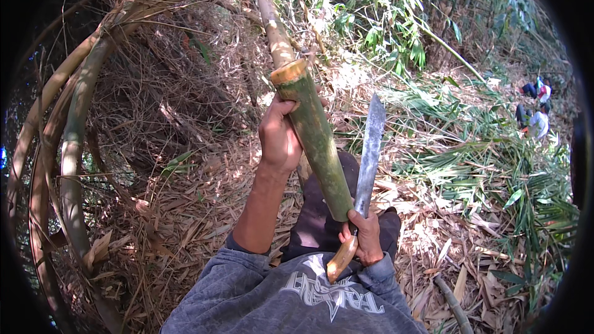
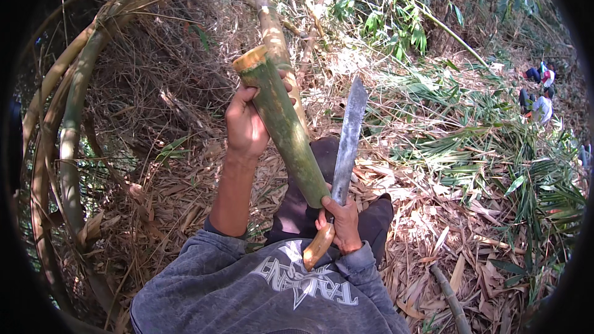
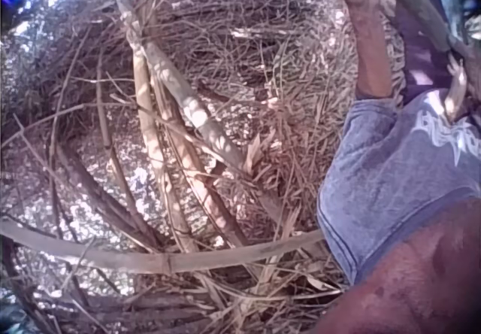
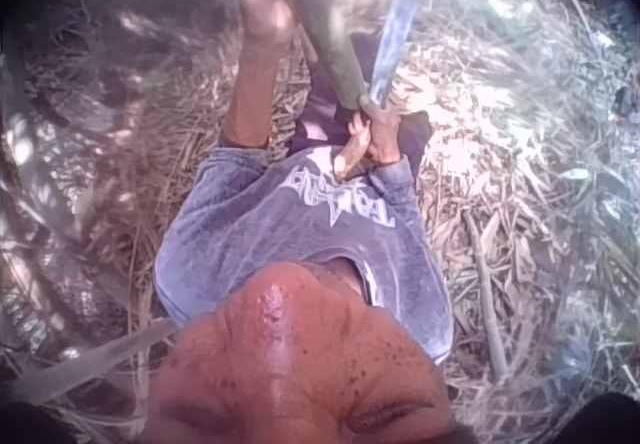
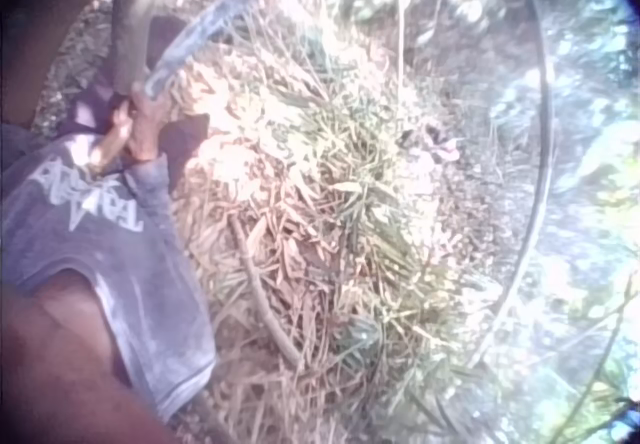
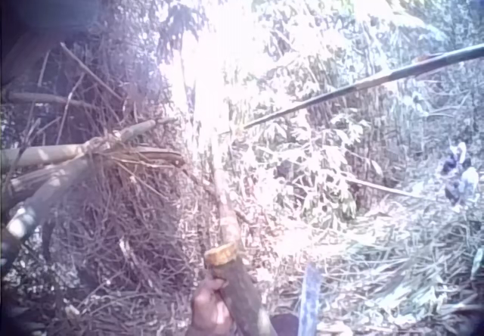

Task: The person uses a machete to cut a section of bamboo and then splits it lengthwise. They repeatedly strike the bamboo with the machete to separate it into smaller pieces while sitting on the forest floor.

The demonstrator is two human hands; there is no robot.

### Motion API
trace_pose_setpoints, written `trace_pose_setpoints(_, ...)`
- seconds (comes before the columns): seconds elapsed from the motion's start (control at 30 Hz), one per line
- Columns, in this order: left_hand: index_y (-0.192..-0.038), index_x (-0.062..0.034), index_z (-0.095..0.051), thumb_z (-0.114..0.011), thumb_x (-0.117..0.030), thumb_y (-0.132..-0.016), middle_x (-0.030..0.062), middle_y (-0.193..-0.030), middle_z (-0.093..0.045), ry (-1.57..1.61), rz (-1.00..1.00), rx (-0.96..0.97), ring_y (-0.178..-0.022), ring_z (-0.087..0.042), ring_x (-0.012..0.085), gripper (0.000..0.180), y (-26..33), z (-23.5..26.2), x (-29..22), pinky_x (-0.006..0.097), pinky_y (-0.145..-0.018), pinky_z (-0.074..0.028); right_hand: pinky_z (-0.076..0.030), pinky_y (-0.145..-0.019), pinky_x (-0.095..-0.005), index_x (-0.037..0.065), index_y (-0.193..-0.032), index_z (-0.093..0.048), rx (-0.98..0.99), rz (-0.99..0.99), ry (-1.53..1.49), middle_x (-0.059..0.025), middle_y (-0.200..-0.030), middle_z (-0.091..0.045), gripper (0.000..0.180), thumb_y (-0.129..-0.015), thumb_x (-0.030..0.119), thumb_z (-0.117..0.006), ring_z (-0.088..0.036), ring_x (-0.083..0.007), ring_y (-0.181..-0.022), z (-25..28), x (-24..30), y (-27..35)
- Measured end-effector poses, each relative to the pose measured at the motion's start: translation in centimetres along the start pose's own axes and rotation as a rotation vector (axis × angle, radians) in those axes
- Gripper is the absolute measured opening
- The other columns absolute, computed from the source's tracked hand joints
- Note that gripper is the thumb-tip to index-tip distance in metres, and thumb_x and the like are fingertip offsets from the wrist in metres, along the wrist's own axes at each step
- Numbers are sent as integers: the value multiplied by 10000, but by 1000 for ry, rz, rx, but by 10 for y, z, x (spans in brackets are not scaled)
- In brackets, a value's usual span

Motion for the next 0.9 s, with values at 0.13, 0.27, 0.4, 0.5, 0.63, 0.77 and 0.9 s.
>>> trace_pose_setpoints(0.13,-1329,76,-427,-377,-189,-935,236,-1228,-597,-49,6,-93,-1040,-652,291,478,-2,7,1,449,-904,-566,-488,-423,-311,-90,-1300,-505,-10,23,14,-78,-627,-545,530,-893,184,-706,-518,-157,-420,-1,1,0)
trace_pose_setpoints(0.27,-1316,99,-429,-389,-189,-930,245,-1234,-591,-17,16,-127,-1071,-637,294,483,-4,22,4,452,-925,-554,-485,-421,-306,-84,-1226,-546,-27,47,44,-75,-614,-546,480,-918,256,-687,-514,-157,-414,3,4,-1)
trace_pose_setpoints(0.4,-1312,111,-422,-405,-181,-927,254,-1262,-570,28,30,-120,-1103,-615,291,483,-2,33,4,443,-968,-526,-466,-386,-306,-20,-911,-550,-75,60,138,-79,-590,-523,387,-960,357,-620,-508,-161,-395,6,11,-2)
trace_pose_setpoints(0.5,-1309,117,-419,-412,-173,-924,255,-1278,-558,30,24,-181,-1111,-608,285,482,1,45,6,443,-990,-508,-463,-385,-302,-19,-885,-563,-141,64,174,-71,-540,-510,439,-962,412,-605,-506,-159,-388,-1,19,0)
trace_pose_setpoints(0.63,-1308,119,-421,-412,-173,-923,254,-1291,-550,97,42,-190,-1120,-602,288,483,4,49,10,453,-993,-503,-466,-386,-298,-18,-874,-569,-162,73,166,-70,-534,-510,447,-955,419,-615,-516,-155,-397,2,21,1)
trace_pose_setpoints(0.77,-1309,118,-425,-411,-179,-924,252,-1278,-556,168,46,-136,-1127,-599,296,486,5,50,12,470,-987,-506,-472,-387,-295,-18,-877,-571,-156,75,163,-70,-544,-516,429,-951,400,-628,-517,-154,-398,3,20,2)
trace_pose_setpoints(0.9,-1312,112,-430,-410,-177,-922,245,-1245,-574,172,45,-153,-1128,-600,310,486,7,49,11,484,-989,-503,-473,-385,-296,-20,-882,-572,-144,88,162,-72,-551,-522,415,-951,384,-633,-518,-156,-398,3,16,2)
Point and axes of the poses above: each hand's wrist, its own y-axis away from the middle knuckle, its own z-axis out of the back of the hand, x = y × z, the point moved 5 cm from there along -y, towards the middle knuckle
